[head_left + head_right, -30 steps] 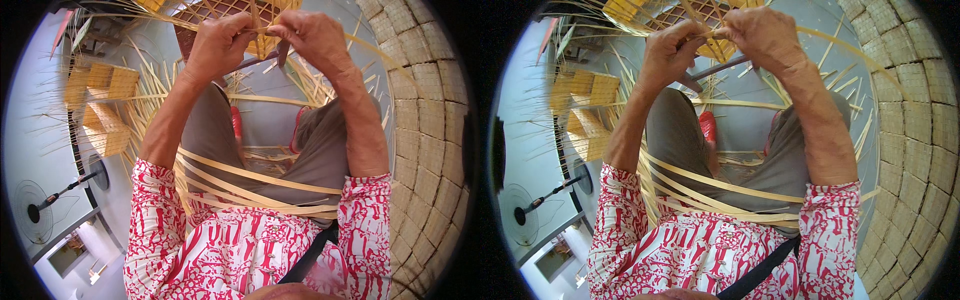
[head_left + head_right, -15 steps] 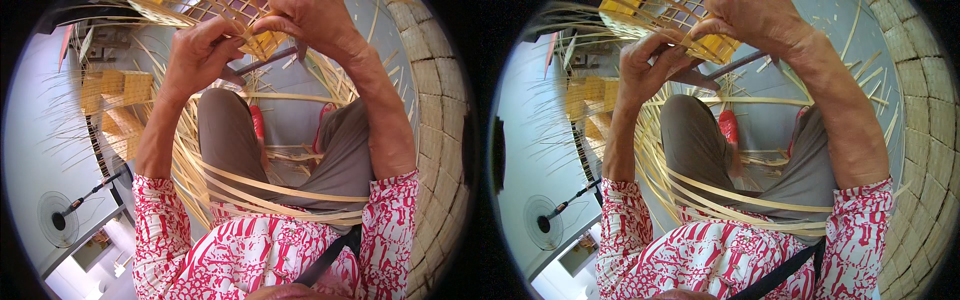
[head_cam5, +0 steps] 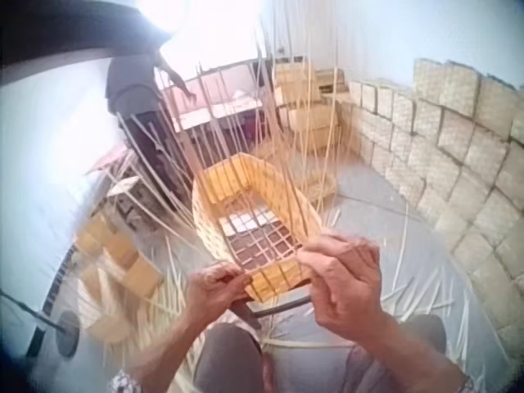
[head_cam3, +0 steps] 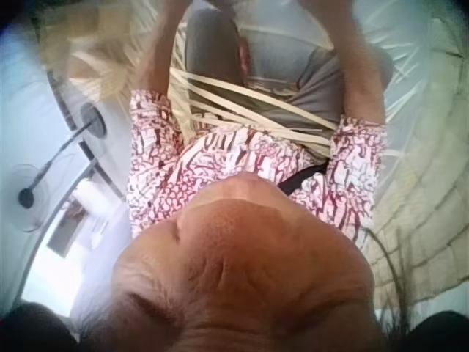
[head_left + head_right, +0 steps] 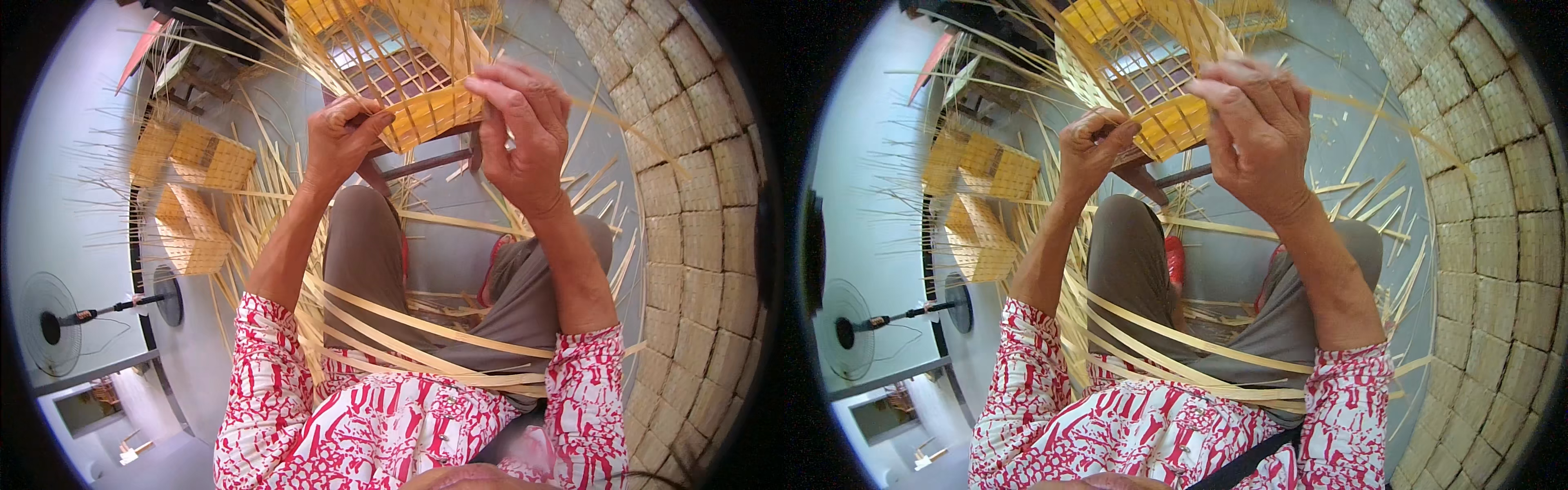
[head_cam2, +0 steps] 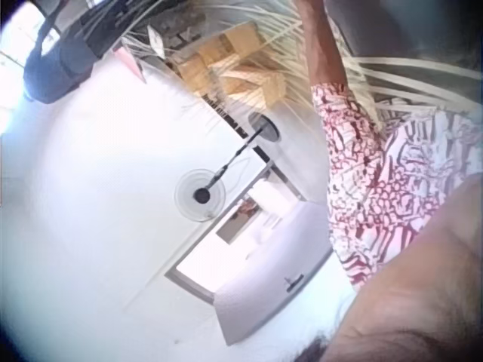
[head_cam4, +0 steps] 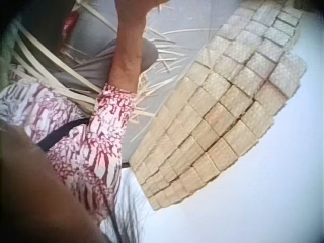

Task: The person weaves a basket by hand, interlacing thin bamboo strips through a pre-formed frame. They repeatedly pull and tighten the strips to form a tight weave pattern around the basket's rim.

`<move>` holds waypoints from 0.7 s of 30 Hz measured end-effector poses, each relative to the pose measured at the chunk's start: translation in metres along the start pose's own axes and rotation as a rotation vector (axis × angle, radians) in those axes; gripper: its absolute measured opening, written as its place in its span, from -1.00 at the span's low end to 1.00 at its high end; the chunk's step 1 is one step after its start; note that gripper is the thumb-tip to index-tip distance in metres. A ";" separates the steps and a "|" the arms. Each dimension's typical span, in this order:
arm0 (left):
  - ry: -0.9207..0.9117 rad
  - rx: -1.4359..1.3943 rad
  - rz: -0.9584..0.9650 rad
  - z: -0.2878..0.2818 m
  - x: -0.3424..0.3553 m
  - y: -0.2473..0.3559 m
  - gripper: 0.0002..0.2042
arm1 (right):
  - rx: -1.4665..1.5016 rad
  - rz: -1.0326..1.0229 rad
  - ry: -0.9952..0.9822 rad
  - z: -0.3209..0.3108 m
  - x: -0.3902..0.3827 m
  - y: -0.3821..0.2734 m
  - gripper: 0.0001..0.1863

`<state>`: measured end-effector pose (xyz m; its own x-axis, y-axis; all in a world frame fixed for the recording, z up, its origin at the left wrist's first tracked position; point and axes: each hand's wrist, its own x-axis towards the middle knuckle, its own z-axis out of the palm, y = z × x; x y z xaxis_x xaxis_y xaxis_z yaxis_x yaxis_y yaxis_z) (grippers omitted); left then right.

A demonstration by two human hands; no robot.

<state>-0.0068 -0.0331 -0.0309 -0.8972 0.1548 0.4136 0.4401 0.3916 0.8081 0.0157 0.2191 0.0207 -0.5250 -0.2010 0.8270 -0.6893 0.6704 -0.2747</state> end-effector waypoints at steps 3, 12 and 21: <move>-0.033 0.016 0.047 0.010 0.011 -0.013 -0.90 | 0.402 0.640 -0.313 0.019 -0.038 0.021 -0.78; -0.025 0.011 0.123 0.021 0.021 -0.006 -0.86 | 2.026 1.246 0.116 0.043 -0.031 0.069 -0.79; -0.040 0.037 0.178 0.027 0.025 -0.008 -0.84 | 1.129 0.568 -0.480 0.032 0.015 0.026 -0.55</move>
<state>-0.0334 -0.0077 -0.0388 -0.8066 0.2600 0.5308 0.5907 0.3877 0.7077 -0.0263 0.2108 0.0106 -0.8333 -0.4780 0.2776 -0.2292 -0.1581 -0.9604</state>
